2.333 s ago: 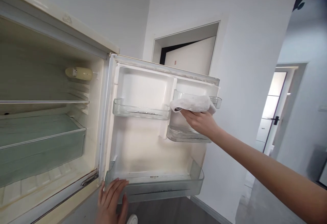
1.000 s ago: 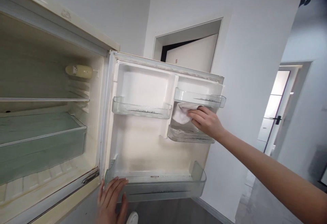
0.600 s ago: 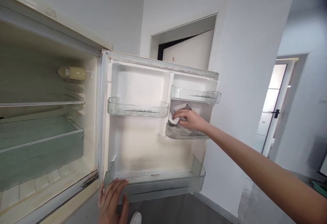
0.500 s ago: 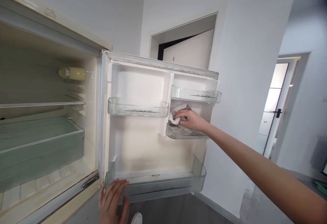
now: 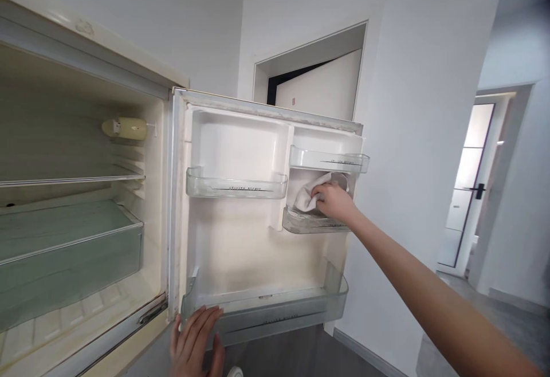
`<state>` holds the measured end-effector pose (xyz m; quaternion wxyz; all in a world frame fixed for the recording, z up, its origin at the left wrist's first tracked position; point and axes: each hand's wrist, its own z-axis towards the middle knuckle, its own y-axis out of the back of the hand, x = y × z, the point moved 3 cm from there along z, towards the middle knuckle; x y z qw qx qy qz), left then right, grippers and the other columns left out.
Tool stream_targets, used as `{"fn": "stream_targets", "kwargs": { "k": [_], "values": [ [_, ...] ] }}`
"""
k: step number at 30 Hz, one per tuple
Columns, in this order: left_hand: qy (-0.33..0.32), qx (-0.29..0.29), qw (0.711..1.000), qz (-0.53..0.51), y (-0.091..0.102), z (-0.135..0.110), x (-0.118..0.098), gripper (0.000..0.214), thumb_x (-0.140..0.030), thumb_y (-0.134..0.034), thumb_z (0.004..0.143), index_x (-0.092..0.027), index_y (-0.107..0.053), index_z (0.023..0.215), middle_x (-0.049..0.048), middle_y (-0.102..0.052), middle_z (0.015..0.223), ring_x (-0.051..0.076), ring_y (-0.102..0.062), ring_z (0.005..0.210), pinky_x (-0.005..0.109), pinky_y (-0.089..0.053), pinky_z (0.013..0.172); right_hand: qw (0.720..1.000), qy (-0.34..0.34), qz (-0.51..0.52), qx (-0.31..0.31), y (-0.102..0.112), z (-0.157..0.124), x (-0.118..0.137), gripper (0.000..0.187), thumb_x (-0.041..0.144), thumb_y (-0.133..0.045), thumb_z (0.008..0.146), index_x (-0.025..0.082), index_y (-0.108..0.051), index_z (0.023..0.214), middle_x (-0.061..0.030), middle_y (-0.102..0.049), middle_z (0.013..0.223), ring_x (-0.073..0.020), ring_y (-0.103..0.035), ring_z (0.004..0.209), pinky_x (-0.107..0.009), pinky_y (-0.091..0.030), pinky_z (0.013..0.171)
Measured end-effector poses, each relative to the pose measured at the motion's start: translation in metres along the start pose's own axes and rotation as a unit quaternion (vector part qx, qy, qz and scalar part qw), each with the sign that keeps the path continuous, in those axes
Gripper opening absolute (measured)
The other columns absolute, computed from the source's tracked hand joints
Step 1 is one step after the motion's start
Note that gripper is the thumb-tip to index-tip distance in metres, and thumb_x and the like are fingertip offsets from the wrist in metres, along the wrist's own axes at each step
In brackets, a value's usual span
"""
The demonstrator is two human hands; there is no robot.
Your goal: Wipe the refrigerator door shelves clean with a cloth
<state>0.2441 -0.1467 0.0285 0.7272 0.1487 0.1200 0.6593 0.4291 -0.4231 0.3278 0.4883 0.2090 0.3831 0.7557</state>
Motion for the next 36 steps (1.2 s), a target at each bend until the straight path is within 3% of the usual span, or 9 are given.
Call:
{"fn": "stream_targets", "kwargs": {
  "k": [2, 7, 11, 15, 19, 24, 30, 32, 36],
  "values": [
    [0.007, 0.003, 1.0, -0.001, -0.001, 0.0, 0.0, 0.04, -0.013, -0.056, 0.081, -0.018, -0.056, 0.12, 0.0081, -0.075, 0.107, 0.024, -0.057, 0.113, 0.04, -0.008, 0.126, 1.0, -0.005, 0.006, 0.028, -0.003, 0.001, -0.002, 0.03, 0.005, -0.052, 0.075, 0.019, -0.071, 0.094, -0.0081, -0.072, 0.104, -0.0274, -0.059, 0.107, -0.032, -0.045, 0.083],
    [-0.005, -0.001, 1.0, -0.009, 0.0, 0.0, 0.0, 0.042, -0.014, -0.058, 0.08, -0.019, -0.055, 0.121, 0.0071, -0.075, 0.107, 0.024, -0.059, 0.112, 0.041, -0.009, 0.126, 0.987, -0.048, -0.012, -0.153, 0.004, -0.004, -0.009, 0.035, 0.005, -0.038, 0.083, 0.014, -0.066, 0.102, -0.0145, -0.069, 0.104, -0.0292, -0.059, 0.104, -0.037, -0.045, 0.084],
    [-0.012, 0.011, 1.0, -0.004, 0.003, 0.002, -0.002, 0.043, -0.014, -0.058, 0.079, -0.017, -0.055, 0.122, 0.008, -0.075, 0.108, 0.024, -0.057, 0.114, 0.04, -0.007, 0.126, 0.98, -0.061, -0.058, -0.179, 0.001, -0.006, -0.009, 0.031, 0.008, -0.039, 0.084, 0.012, -0.064, 0.102, -0.0188, -0.067, 0.1, -0.0308, -0.061, 0.093, -0.039, -0.044, 0.076],
    [-0.007, 0.01, 1.0, -0.004, 0.002, 0.001, -0.001, 0.043, -0.013, -0.059, 0.079, -0.017, -0.055, 0.122, 0.0086, -0.074, 0.109, 0.024, -0.056, 0.116, 0.04, -0.006, 0.126, 0.98, -0.088, -0.097, -0.15, 0.002, -0.008, -0.003, 0.03, 0.01, -0.039, 0.086, 0.01, -0.062, 0.106, -0.0216, -0.068, 0.098, -0.0303, -0.064, 0.087, -0.037, -0.044, 0.072],
    [0.002, 0.018, 1.0, -0.01, 0.001, -0.003, 0.001, 0.044, -0.013, -0.059, 0.08, -0.017, -0.055, 0.123, 0.0084, -0.073, 0.111, 0.023, -0.055, 0.118, 0.039, -0.007, 0.126, 0.984, -0.125, -0.101, -0.082, 0.009, -0.011, 0.003, 0.034, 0.01, -0.036, 0.086, 0.008, -0.058, 0.112, -0.0236, -0.07, 0.096, -0.0332, -0.067, 0.09, -0.039, -0.045, 0.073],
    [0.004, 0.004, 1.0, -0.028, 0.004, 0.001, -0.001, 0.043, -0.011, -0.057, 0.08, -0.017, -0.055, 0.122, 0.0083, -0.073, 0.11, 0.021, -0.053, 0.118, 0.038, -0.006, 0.127, 0.986, -0.166, -0.014, 0.021, 0.007, -0.013, -0.004, 0.034, 0.023, -0.035, 0.091, 0.012, -0.057, 0.115, -0.0206, -0.071, 0.098, -0.0328, -0.068, 0.087, -0.036, -0.043, 0.064],
    [0.014, 0.001, 1.0, -0.019, 0.006, 0.002, -0.005, 0.042, -0.012, -0.057, 0.079, -0.018, -0.055, 0.121, 0.0077, -0.073, 0.107, 0.024, -0.054, 0.117, 0.04, -0.006, 0.126, 0.98, -0.03, 0.189, 0.046, 0.003, -0.011, -0.004, 0.025, 0.04, -0.039, 0.091, 0.022, -0.057, 0.088, -0.0083, -0.07, 0.091, -0.0246, -0.063, 0.081, -0.033, -0.045, 0.068],
    [0.022, 0.006, 1.0, -0.015, 0.003, 0.0, -0.006, 0.042, -0.014, -0.057, 0.08, -0.018, -0.053, 0.121, 0.008, -0.072, 0.107, 0.025, -0.053, 0.117, 0.042, -0.006, 0.126, 0.967, -0.001, 0.245, 0.07, 0.006, -0.013, 0.004, 0.031, 0.047, -0.039, 0.091, 0.023, -0.052, 0.077, -0.0039, -0.064, 0.08, -0.0212, -0.059, 0.074, -0.032, -0.045, 0.066],
    [0.035, -0.022, 0.999, 0.013, -0.001, 0.001, -0.009, 0.039, -0.025, -0.061, 0.08, -0.019, -0.053, 0.118, 0.009, -0.072, 0.102, 0.029, -0.056, 0.112, 0.048, -0.011, 0.124, 0.943, 0.055, 0.311, 0.104, 0.014, -0.017, 0.034, 0.035, 0.052, -0.039, 0.09, 0.023, -0.044, 0.072, 0.0012, -0.051, 0.07, -0.0162, -0.049, 0.066, -0.03, -0.042, 0.063]
  ]
}}
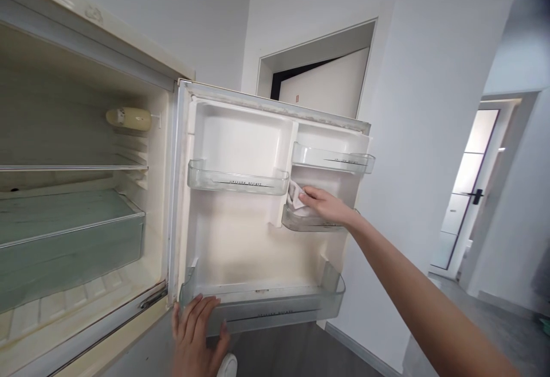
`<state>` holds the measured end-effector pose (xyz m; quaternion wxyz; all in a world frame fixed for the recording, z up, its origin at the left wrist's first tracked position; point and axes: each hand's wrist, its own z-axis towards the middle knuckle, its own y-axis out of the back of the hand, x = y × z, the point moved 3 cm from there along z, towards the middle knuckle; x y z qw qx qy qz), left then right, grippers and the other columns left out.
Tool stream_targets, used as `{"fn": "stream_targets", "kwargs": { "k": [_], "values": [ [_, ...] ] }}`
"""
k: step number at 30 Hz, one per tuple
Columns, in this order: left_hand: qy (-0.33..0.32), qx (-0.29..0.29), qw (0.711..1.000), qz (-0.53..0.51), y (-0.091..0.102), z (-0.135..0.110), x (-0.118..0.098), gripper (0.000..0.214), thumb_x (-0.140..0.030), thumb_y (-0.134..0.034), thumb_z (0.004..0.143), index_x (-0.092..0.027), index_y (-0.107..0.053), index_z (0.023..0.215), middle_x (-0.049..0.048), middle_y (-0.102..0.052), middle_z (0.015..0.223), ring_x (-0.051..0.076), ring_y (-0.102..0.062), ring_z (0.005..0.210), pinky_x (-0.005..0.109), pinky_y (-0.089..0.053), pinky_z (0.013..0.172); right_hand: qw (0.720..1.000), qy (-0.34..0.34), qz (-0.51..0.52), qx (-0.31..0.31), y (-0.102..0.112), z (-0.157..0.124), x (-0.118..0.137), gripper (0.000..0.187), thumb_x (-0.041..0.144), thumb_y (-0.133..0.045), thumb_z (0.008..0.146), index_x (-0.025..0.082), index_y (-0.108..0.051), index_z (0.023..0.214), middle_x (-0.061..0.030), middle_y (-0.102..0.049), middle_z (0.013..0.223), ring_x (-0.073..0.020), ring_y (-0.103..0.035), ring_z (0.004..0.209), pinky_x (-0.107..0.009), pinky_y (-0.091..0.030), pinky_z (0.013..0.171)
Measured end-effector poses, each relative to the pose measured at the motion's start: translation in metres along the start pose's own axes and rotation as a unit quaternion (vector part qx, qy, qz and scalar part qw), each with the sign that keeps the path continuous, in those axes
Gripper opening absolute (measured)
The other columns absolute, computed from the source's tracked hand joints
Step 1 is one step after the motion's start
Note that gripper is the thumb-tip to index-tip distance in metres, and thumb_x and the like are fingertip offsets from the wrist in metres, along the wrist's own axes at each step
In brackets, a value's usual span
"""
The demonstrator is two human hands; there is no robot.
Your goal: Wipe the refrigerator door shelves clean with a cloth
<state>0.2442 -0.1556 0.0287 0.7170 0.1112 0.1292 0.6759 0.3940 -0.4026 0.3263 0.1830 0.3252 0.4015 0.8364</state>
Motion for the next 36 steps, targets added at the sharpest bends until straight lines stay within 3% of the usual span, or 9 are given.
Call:
{"fn": "stream_targets", "kwargs": {
  "k": [7, 16, 22, 26, 28, 29, 32, 34, 36],
  "values": [
    [-0.048, -0.004, 0.999, 0.014, 0.005, 0.005, 0.001, 0.043, -0.028, -0.07, 0.077, -0.013, -0.057, 0.115, 0.0114, -0.072, 0.102, 0.028, -0.053, 0.113, 0.046, -0.008, 0.126, 0.998, 0.029, 0.042, -0.022, -0.007, -0.008, 0.019, 0.045, 0.062, -0.037, 0.089, 0.023, -0.034, 0.066, 0.0044, -0.034, 0.062, -0.012, -0.035, 0.057, -0.027, -0.032, 0.055],
    [-0.035, 0.007, 0.999, 0.018, 0.006, 0.004, 0.004, 0.041, -0.033, -0.066, 0.08, -0.022, -0.054, 0.119, 0.0058, -0.076, 0.102, 0.026, -0.065, 0.107, 0.044, -0.013, 0.124, 0.995, 0.015, -0.096, -0.021, 0.006, -0.011, 0.003, 0.042, 0.053, -0.036, 0.092, 0.024, -0.033, 0.062, 0.0033, -0.039, 0.054, -0.0143, -0.039, 0.052, -0.028, -0.032, 0.053],
    [-0.053, -0.003, 0.999, 0.009, 0.006, 0.005, 0.004, 0.043, -0.03, -0.071, 0.076, -0.016, -0.057, 0.115, 0.0081, -0.076, 0.1, 0.027, -0.06, 0.109, 0.045, -0.008, 0.127, 0.976, -0.069, -0.177, -0.104, 0.038, -0.037, -0.041, 0.038, 0.051, -0.037, 0.089, 0.025, -0.038, 0.061, -0.0001, -0.049, 0.053, -0.0184, -0.045, 0.052, -0.031, -0.034, 0.055],
    [-0.05, -0.008, 0.999, -0.008, 0.008, 0.002, 0.008, 0.043, -0.028, -0.072, 0.076, -0.016, -0.058, 0.114, 0.0083, -0.075, 0.1, 0.027, -0.057, 0.111, 0.044, -0.007, 0.128, 0.964, -0.137, -0.051, -0.22, 0.053, -0.06, -0.047, 0.04, 0.058, -0.044, 0.084, 0.025, -0.048, 0.062, -0.0013, -0.053, 0.055, -0.0191, -0.05, 0.056, -0.032, -0.039, 0.054],
    [-0.051, -0.012, 0.999, -0.015, 0.01, -0.001, 0.011, 0.043, -0.029, -0.071, 0.076, -0.015, -0.058, 0.114, 0.0091, -0.074, 0.1, 0.027, -0.055, 0.113, 0.043, -0.007, 0.128, 0.932, -0.173, 0.087, -0.307, 0.063, -0.071, -0.051, 0.035, 0.058, -0.053, 0.079, 0.024, -0.054, 0.067, -0.0056, -0.062, 0.065, -0.0219, -0.058, 0.063, -0.034, -0.045, 0.055],
    [-0.052, -0.01, 0.998, -0.017, 0.01, -0.002, 0.012, 0.043, -0.029, -0.071, 0.076, -0.014, -0.058, 0.115, 0.0093, -0.074, 0.101, 0.026, -0.054, 0.114, 0.042, -0.006, 0.128, 0.9, -0.192, 0.164, -0.356, 0.069, -0.078, -0.054, 0.032, 0.056, -0.058, 0.077, 0.024, -0.057, 0.071, -0.0102, -0.067, 0.076, -0.0248, -0.063, 0.072, -0.037, -0.048, 0.057],
    [-0.054, -0.004, 0.998, -0.019, 0.011, -0.003, 0.013, 0.044, -0.029, -0.07, 0.077, -0.014, -0.057, 0.115, 0.0091, -0.074, 0.101, 0.026, -0.053, 0.115, 0.04, -0.005, 0.128, 0.771, -0.216, 0.321, -0.505, 0.09, -0.101, -0.062, 0.022, 0.043, -0.067, 0.072, 0.025, -0.063, 0.085, -0.0226, -0.064, 0.124, -0.0344, -0.064, 0.109, -0.044, -0.052, 0.064],
    [-0.052, -0.003, 0.998, -0.021, 0.01, -0.002, 0.013, 0.043, -0.028, -0.071, 0.076, -0.014, -0.058, 0.115, 0.0094, -0.073, 0.101, 0.026, -0.052, 0.116, 0.04, -0.005, 0.128, 0.702, -0.174, 0.334, -0.605, 0.105, -0.118, -0.061, 0.021, 0.035, -0.069, 0.071, 0.029, -0.065, 0.091, -0.0187, -0.055, 0.141, -0.0357, -0.056, 0.125, -0.048, -0.051, 0.066],
    [-0.049, -0.005, 0.998, -0.026, 0.01, -0.001, 0.011, 0.044, -0.027, -0.072, 0.075, -0.014, -0.058, 0.114, 0.0102, -0.073, 0.102, 0.026, -0.052, 0.116, 0.041, -0.005, 0.128, 0.667, -0.089, 0.301, -0.676, 0.116, -0.133, -0.053, 0.014, 0.037, -0.069, 0.072, 0.033, -0.067, 0.085, -0.0101, -0.055, 0.143, -0.0364, -0.05, 0.131, -0.052, -0.05, 0.07]
  ]
}}
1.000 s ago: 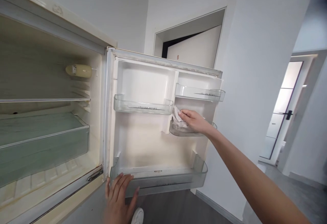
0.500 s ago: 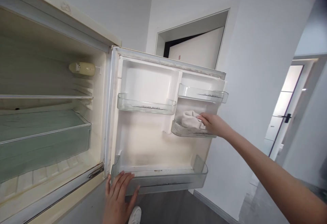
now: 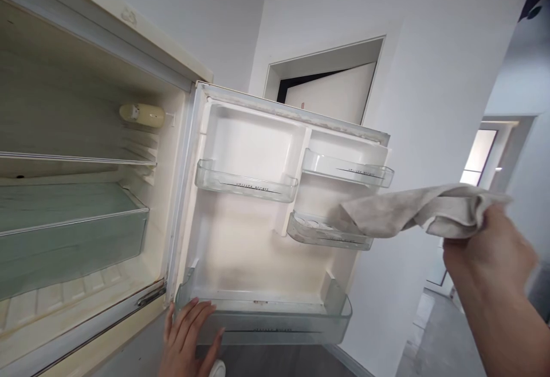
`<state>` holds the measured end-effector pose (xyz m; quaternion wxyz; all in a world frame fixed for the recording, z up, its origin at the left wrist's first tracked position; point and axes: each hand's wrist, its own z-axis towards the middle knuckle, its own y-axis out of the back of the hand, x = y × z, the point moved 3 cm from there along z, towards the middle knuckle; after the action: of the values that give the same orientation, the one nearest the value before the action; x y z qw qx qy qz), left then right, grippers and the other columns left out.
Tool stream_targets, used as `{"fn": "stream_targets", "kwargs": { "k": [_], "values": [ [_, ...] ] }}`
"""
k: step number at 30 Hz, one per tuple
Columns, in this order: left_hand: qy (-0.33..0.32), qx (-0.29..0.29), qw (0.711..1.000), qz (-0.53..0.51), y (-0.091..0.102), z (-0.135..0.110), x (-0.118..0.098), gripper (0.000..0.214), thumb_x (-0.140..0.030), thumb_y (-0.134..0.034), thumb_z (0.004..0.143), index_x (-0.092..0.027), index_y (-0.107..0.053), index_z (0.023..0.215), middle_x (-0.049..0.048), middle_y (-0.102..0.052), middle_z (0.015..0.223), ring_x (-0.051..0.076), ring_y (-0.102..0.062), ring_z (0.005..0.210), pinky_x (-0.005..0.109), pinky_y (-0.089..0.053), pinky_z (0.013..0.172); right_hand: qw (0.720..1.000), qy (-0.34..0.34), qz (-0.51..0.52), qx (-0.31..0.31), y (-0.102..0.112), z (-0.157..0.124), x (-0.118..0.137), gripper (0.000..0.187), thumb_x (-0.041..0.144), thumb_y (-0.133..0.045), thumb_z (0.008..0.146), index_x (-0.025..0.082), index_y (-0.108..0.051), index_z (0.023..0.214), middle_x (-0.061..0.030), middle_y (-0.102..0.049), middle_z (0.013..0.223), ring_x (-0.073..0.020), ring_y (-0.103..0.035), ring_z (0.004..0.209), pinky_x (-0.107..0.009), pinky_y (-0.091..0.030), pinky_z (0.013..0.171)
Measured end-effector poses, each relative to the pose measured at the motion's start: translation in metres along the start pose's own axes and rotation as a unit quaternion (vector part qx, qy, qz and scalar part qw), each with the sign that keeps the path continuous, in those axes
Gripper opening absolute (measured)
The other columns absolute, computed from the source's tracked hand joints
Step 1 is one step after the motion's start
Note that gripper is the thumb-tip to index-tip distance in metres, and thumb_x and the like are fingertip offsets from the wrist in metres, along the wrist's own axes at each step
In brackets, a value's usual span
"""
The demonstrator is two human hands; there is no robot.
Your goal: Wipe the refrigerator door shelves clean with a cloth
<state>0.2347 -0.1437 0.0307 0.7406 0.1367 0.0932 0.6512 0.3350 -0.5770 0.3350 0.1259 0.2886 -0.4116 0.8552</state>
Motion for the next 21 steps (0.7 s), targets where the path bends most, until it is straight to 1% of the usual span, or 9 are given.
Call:
{"fn": "stream_targets", "kwargs": {
  "k": [1, 3, 4, 6, 9, 13, 16, 19, 21],
  "values": [
    [0.002, -0.001, 1.0, -0.002, 0.0, 0.001, -0.001, 0.044, -0.026, -0.072, 0.075, -0.013, -0.058, 0.114, 0.0106, -0.073, 0.102, 0.026, -0.051, 0.116, 0.041, -0.004, 0.128, 0.998, 0.055, 0.004, -0.009, 0.004, -0.001, 0.008, 0.009, 0.04, -0.068, 0.074, 0.034, -0.067, 0.08, -0.0073, -0.059, 0.139, -0.0371, -0.05, 0.131, -0.053, -0.049, 0.074],
    [0.007, 0.002, 1.0, -0.004, 0.0, 0.002, -0.003, 0.044, -0.026, -0.071, 0.075, -0.012, -0.057, 0.115, 0.0112, -0.072, 0.103, 0.027, -0.05, 0.117, 0.042, -0.003, 0.128, 0.986, 0.16, -0.049, -0.002, 0.005, -0.009, 0.021, 0.016, 0.049, -0.063, 0.08, 0.034, -0.066, 0.074, -0.0073, -0.066, 0.126, -0.0376, -0.054, 0.126, -0.055, -0.047, 0.082],
    [0.009, 0.007, 1.0, -0.005, 0.001, 0.002, -0.003, 0.044, -0.026, -0.071, 0.076, -0.012, -0.057, 0.115, 0.0112, -0.072, 0.103, 0.027, -0.05, 0.117, 0.041, -0.002, 0.128, 0.975, 0.201, -0.093, 0.011, 0.003, -0.014, 0.024, 0.02, 0.052, -0.061, 0.082, 0.034, -0.066, 0.076, -0.009, -0.069, 0.116, -0.0371, -0.058, 0.119, -0.055, -0.046, 0.084],
    [0.012, 0.012, 1.0, -0.007, 0.001, 0.003, -0.004, 0.044, -0.027, -0.071, 0.076, -0.012, -0.057, 0.115, 0.0112, -0.071, 0.103, 0.027, -0.049, 0.117, 0.041, -0.001, 0.128, 0.953, 0.246, -0.17, 0.044, -0.006, -0.024, 0.024, 0.025, 0.054, -0.06, 0.083, 0.029, -0.066, 0.085, -0.0096, -0.068, 0.091, -0.0322, -0.063, 0.094, -0.05, -0.046, 0.077],
    [0.009, 0.004, 1.0, -0.009, 0.003, 0.004, -0.005, 0.043, -0.026, -0.071, 0.076, -0.012, -0.058, 0.114, 0.011, -0.072, 0.102, 0.027, -0.05, 0.116, 0.043, -0.004, 0.128, 0.935, 0.243, -0.228, 0.123, -0.019, -0.031, 0.006, 0.032, 0.049, -0.062, 0.079, 0.021, -0.063, 0.095, -0.0034, -0.06, 0.075, -0.0221, -0.057, 0.07, -0.039, -0.044, 0.064],
    [-0.002, -0.002, 1.0, -0.002, 0.004, 0.004, -0.004, 0.041, -0.023, -0.069, 0.076, -0.012, -0.058, 0.114, 0.0102, -0.072, 0.101, 0.026, -0.052, 0.115, 0.042, -0.006, 0.128, 0.872, 0.287, -0.343, 0.199, -0.021, -0.031, -0.027, 0.035, 0.052, -0.055, 0.079, 0.021, -0.059, 0.096, -0.0053, -0.064, 0.082, -0.0221, -0.058, 0.071, -0.037, -0.043, 0.066],
    [-0.004, 0.001, 1.0, 0.001, 0.003, 0.004, -0.004, 0.04, -0.02, -0.068, 0.076, -0.012, -0.058, 0.114, 0.0101, -0.072, 0.103, 0.026, -0.052, 0.115, 0.043, -0.006, 0.128, 0.838, 0.295, -0.354, 0.292, -0.016, -0.035, -0.052, 0.034, 0.054, -0.05, 0.081, 0.022, -0.057, 0.093, -0.0063, -0.063, 0.081, -0.0223, -0.057, 0.069, -0.035, -0.044, 0.063],
    [0.0, 0.001, 1.0, 0.003, 0.001, 0.006, -0.007, 0.038, -0.019, -0.067, 0.076, -0.012, -0.059, 0.113, 0.0103, -0.072, 0.102, 0.026, -0.052, 0.114, 0.043, -0.006, 0.128, 0.832, 0.261, -0.333, 0.359, -0.01, -0.048, -0.072, 0.035, 0.052, -0.047, 0.084, 0.021, -0.056, 0.098, -0.0083, -0.065, 0.088, -0.0233, -0.061, 0.076, -0.035, -0.045, 0.065],
    [0.002, -0.007, 1.0, 0.003, 0.001, 0.009, -0.01, 0.037, -0.017, -0.065, 0.076, -0.012, -0.059, 0.113, 0.0102, -0.073, 0.101, 0.026, -0.052, 0.113, 0.042, -0.006, 0.128, 0.856, 0.209, -0.325, 0.344, -0.003, -0.059, -0.079, 0.036, 0.053, -0.046, 0.086, 0.021, -0.054, 0.102, -0.0082, -0.065, 0.091, -0.0234, -0.062, 0.079, -0.035, -0.045, 0.066]
  ]
}}
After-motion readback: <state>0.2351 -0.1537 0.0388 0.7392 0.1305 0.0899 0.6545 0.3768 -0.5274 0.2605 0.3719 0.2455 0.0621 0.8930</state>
